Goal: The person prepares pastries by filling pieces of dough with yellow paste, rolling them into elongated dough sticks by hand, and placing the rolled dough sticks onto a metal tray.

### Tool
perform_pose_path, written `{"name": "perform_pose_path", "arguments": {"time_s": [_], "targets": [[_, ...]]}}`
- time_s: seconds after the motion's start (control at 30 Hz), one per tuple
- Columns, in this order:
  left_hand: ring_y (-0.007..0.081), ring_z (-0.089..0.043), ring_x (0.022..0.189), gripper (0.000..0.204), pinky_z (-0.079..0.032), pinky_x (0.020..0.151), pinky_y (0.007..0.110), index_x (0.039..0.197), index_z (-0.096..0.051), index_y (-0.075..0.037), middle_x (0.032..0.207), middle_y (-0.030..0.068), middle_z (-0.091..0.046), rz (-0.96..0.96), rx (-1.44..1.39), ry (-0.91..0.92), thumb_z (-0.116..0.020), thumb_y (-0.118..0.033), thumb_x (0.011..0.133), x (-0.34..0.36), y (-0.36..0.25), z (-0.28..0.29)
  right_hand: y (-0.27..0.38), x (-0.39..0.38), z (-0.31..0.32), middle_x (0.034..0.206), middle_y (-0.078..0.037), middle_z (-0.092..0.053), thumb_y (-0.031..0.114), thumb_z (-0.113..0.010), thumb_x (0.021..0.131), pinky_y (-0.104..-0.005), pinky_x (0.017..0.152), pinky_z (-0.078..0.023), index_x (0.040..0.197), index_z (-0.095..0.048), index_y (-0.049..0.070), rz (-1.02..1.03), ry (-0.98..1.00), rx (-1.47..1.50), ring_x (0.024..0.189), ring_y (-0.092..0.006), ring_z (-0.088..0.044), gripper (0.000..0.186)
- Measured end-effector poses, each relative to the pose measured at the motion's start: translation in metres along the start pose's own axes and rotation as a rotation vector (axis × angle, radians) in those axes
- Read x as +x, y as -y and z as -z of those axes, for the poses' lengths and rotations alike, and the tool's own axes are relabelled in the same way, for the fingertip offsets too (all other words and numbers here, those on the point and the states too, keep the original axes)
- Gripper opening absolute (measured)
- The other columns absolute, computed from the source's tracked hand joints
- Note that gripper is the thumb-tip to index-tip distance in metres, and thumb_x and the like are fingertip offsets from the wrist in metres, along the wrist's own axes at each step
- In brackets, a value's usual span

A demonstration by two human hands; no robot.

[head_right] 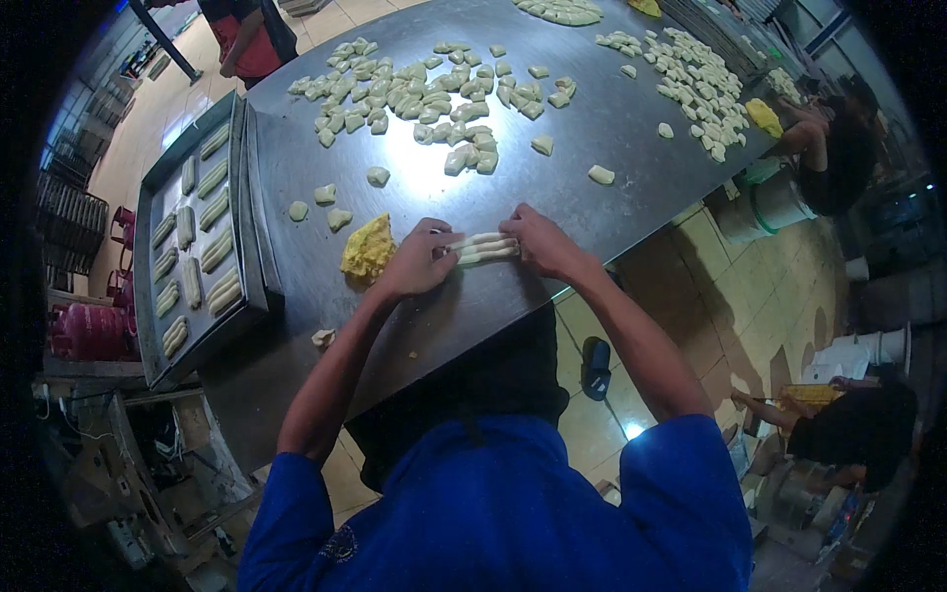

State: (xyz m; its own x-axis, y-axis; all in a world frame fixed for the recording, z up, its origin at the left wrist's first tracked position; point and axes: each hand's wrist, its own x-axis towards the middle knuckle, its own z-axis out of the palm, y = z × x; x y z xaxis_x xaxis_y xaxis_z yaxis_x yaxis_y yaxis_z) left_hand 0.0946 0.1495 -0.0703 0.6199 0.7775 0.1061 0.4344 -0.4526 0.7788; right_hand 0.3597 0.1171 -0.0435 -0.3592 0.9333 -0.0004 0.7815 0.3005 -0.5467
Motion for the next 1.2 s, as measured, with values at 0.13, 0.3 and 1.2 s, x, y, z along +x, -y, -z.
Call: {"name": "perform_pose_path", "arguments": {"time_s": [0.13,0.3,1.2], "targets": [[0.0316,-0.065,0.101,0.054,-0.055,0.090,0.038,0.134,-0.062,0.001,0.126,0.0213,-0.058,0.049,0.054,-0.023,-0.076,-0.016,0.084,0.002,-0.012,0.001,-0.004,-0.009,0.003,0.109,-0.023,-0.063,-0.002,-0.049,0.092,-0.0443,0.092,-0.049,0.130,-0.058,-0.001,-0.079,-0.025,0.042,0.102,-0.0400,-0.062,0.039],[0.0370,-0.059,0.110,0.055,-0.049,0.098,0.044,0.126,-0.064,0.002,0.120,0.0213,-0.059,0.048,0.144,-0.020,-0.081,-0.021,0.079,-0.004,-0.005,0.012,0.014,0.000,0.001,0.124,-0.024,-0.058,0.008,-0.062,0.092,-0.0439,0.096,-0.048,0.135,-0.050,-0.004,0.004,-0.011,-0.006,0.111,-0.0405,-0.058,0.047],[0.0330,-0.056,0.128,0.055,-0.046,0.108,0.042,0.135,-0.057,-0.002,0.136,0.0196,-0.057,-0.037,-0.208,-0.976,-0.079,-0.018,0.088,-0.088,-0.069,0.022,0.201,0.067,0.109,0.102,-0.013,-0.074,0.011,-0.075,0.091,-0.0317,0.075,-0.062,0.120,-0.067,-0.007,-0.108,0.186,0.403,0.086,-0.0164,-0.070,0.035]]}}
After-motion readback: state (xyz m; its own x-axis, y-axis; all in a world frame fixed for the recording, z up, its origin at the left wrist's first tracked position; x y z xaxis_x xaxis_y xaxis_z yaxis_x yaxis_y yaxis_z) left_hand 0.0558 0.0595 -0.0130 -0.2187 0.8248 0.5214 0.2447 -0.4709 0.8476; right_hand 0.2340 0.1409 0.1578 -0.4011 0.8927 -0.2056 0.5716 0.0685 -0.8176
